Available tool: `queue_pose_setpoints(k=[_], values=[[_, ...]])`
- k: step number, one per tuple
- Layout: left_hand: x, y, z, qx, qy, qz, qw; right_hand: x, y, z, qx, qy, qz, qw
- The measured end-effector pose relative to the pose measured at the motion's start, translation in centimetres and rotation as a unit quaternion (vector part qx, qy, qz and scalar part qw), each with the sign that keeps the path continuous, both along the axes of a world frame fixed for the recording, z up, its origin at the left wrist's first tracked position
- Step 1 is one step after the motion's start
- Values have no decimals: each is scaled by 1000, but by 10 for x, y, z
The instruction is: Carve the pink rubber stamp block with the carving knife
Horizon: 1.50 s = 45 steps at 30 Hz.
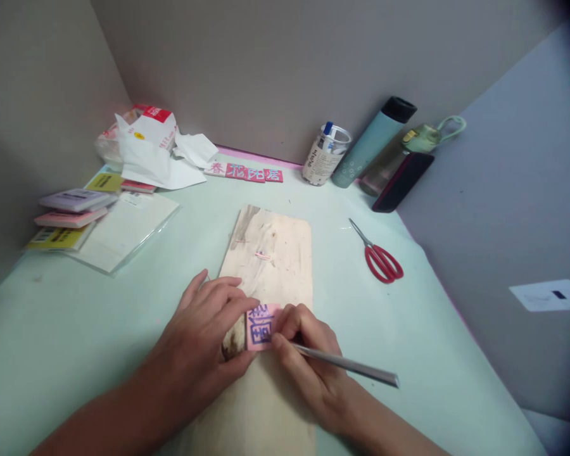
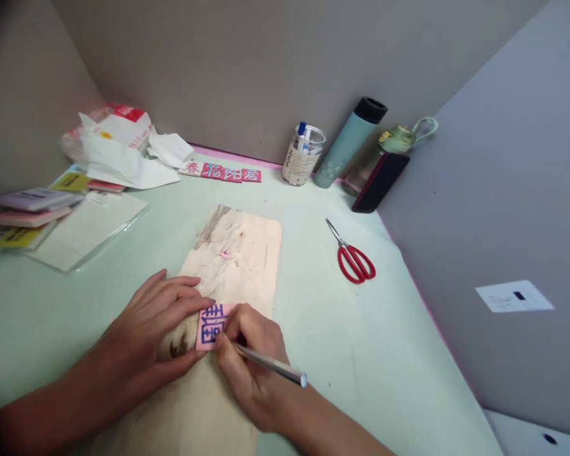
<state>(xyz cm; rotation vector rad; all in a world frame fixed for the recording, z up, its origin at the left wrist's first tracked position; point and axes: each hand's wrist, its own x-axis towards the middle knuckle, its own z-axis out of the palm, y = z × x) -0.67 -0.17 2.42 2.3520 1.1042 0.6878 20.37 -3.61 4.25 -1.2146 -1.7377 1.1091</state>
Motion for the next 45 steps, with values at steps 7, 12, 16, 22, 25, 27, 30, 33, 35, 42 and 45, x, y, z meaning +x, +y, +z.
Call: queue_pose_setpoints(k=[7,12,16,22,25,27,30,33,35,42,45], values=[[0,0,1,-6,4,-2,1000,1,0,2,-9,-3,6,1000],[-2,0,2,-5,5,0,1000,1,-1,0,-6,-1,9,1000],[-1,0,2,-4,3,0,1000,0,-2,-2,2,9,-3,1000],[0,1,2,-4,2,-7,1000,-1,-3,-9,0,35,-20,999],[0,0,1,-1,-8,-6,1000,-1,-4,-10,-6,43,-28,999],[0,0,1,-2,-13,-6,1000,-1,-4,-10,-7,50,-29,998],[0,0,1,-1,-14,-4,1000,-1,-3,-10,0,55,-35,998],[0,1,0,2,-11,-1,1000,-2,-2,-10,1,64,-44,997],[0,1,0,4,-14,0,1000,-3,-2,-9,-3,76,-50,996],[-1,1,1,0,-8,-4,1000,-4,-2,-11,-14,138,-76,987],[-1,1,0,-6,-10,-5,1000,-3,-2,-12,-20,152,-70,986]])
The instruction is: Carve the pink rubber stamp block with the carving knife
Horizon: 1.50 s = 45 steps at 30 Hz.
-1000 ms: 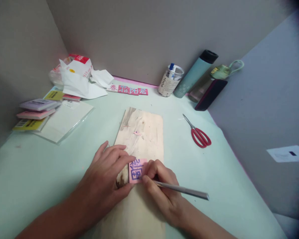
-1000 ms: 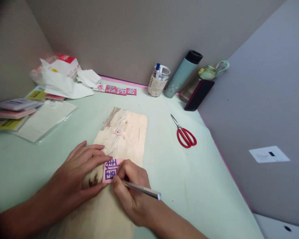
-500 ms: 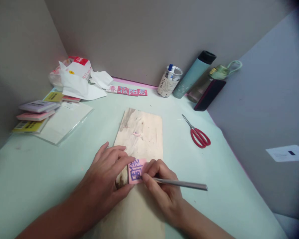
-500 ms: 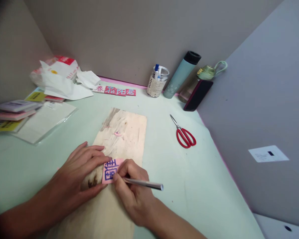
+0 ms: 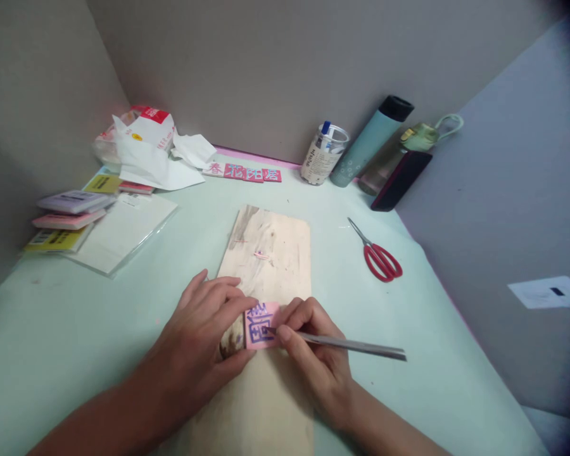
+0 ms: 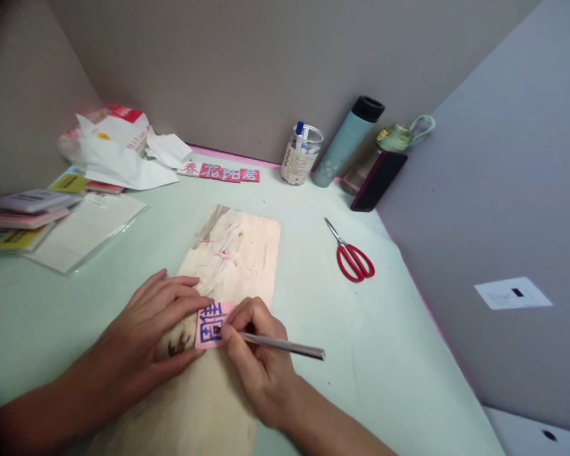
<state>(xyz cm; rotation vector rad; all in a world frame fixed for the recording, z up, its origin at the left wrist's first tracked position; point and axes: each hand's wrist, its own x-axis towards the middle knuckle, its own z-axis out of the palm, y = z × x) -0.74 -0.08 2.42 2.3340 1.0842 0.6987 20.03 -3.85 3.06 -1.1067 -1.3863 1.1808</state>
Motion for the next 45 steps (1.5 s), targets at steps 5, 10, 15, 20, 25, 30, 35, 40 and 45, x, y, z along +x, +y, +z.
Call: queue_pose_setpoints(k=[5,10,15,20,25,30,35,40,45], values=[[-1,0,-3,-3,-6,4,1000,0,2,0,-9,9,-15,1000],[-3,-1,-5,1,-8,0,1000,-1,3,0,-25,32,-15,999],[-2,-2,-7,9,2,-4,1000,-1,3,2,-20,34,-21,999],[1,-4,-2,5,-2,27,1000,-2,2,3,-20,26,-29,999],[10,-8,-2,10,16,29,999,-2,2,2,-15,8,-27,999],[20,-12,-2,49,16,52,997,-2,1,4,12,-26,-12,1000],[18,-14,1,19,11,24,999,-2,-1,3,26,-39,-15,999],[11,-14,0,-12,11,-7,1000,-1,-1,0,35,-57,-18,998],[10,-12,-5,-9,-4,13,1000,-1,0,-2,32,-82,-27,996]])
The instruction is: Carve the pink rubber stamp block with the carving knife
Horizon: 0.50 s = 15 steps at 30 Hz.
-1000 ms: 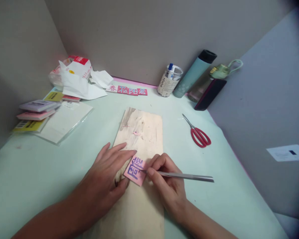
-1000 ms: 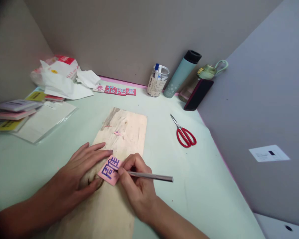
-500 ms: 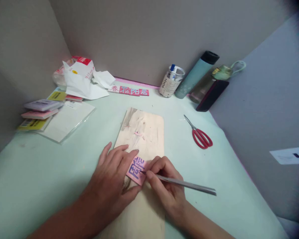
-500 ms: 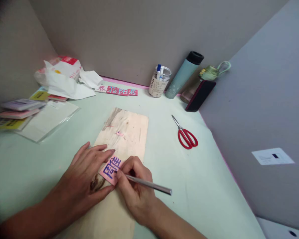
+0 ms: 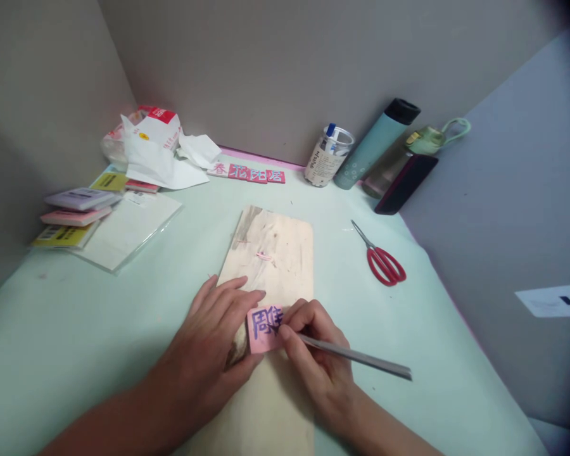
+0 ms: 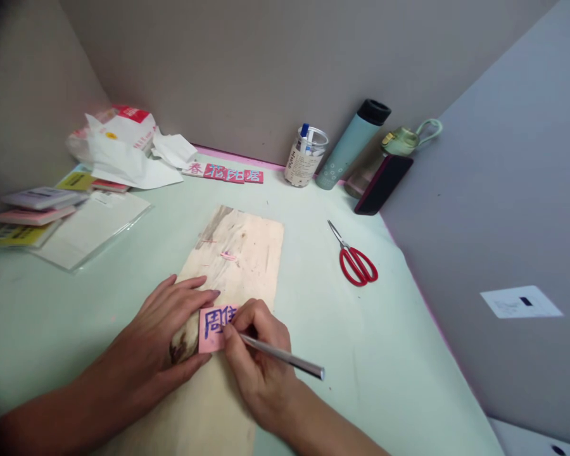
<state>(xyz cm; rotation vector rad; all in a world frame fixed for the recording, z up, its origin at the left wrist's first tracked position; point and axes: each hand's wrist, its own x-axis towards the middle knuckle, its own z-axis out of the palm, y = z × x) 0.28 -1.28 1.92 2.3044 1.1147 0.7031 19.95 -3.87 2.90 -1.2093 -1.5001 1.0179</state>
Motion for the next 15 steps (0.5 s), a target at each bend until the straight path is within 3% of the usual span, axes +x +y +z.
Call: queue_pose_setpoints(k=[15], values=[[1,2,-2,10,-3,5,1000,0,0,-4,-7,-26,12,1000]])
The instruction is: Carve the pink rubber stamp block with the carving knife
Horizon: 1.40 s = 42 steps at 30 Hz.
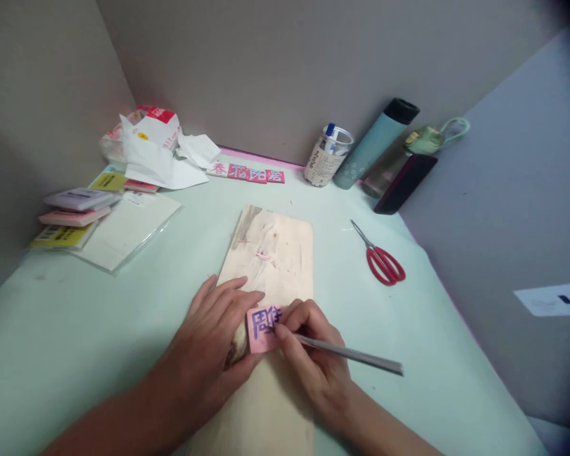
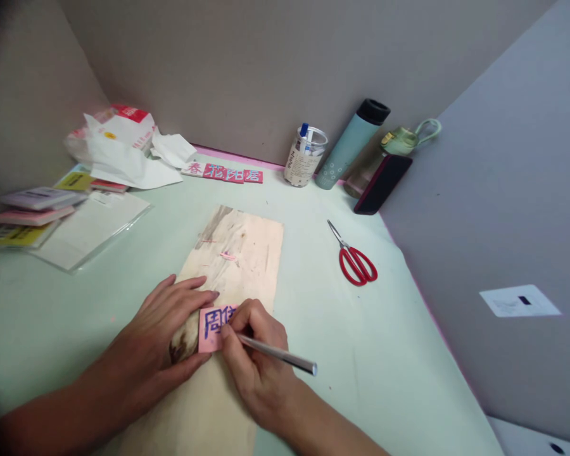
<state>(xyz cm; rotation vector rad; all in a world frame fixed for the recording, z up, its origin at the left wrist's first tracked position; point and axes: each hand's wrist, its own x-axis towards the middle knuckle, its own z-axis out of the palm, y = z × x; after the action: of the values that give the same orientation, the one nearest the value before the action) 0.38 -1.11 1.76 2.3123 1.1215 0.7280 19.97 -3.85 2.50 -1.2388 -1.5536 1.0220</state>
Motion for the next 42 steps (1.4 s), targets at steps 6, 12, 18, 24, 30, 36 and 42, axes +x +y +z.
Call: queue_pose_setpoints(k=[6,12,18,24,30,36,42], values=[[0,2,-3,13,-1,5,1000,1,1,13,-28,-36,34,998],[0,3,-4,15,-1,2,1000,0,4,26,-53,-78,52,994],[-2,2,0,8,5,-4,1000,-1,6,28,-74,-80,57,992],[-2,2,0,12,2,-5,1000,-1,6,29,-82,-83,58,991],[-1,2,-1,8,5,-4,1000,-1,7,28,-90,-68,52,992],[-1,4,-1,23,3,4,1000,-3,5,19,-61,-19,23,998],[-1,6,-4,27,18,11,999,-5,4,13,-52,-7,4,999]])
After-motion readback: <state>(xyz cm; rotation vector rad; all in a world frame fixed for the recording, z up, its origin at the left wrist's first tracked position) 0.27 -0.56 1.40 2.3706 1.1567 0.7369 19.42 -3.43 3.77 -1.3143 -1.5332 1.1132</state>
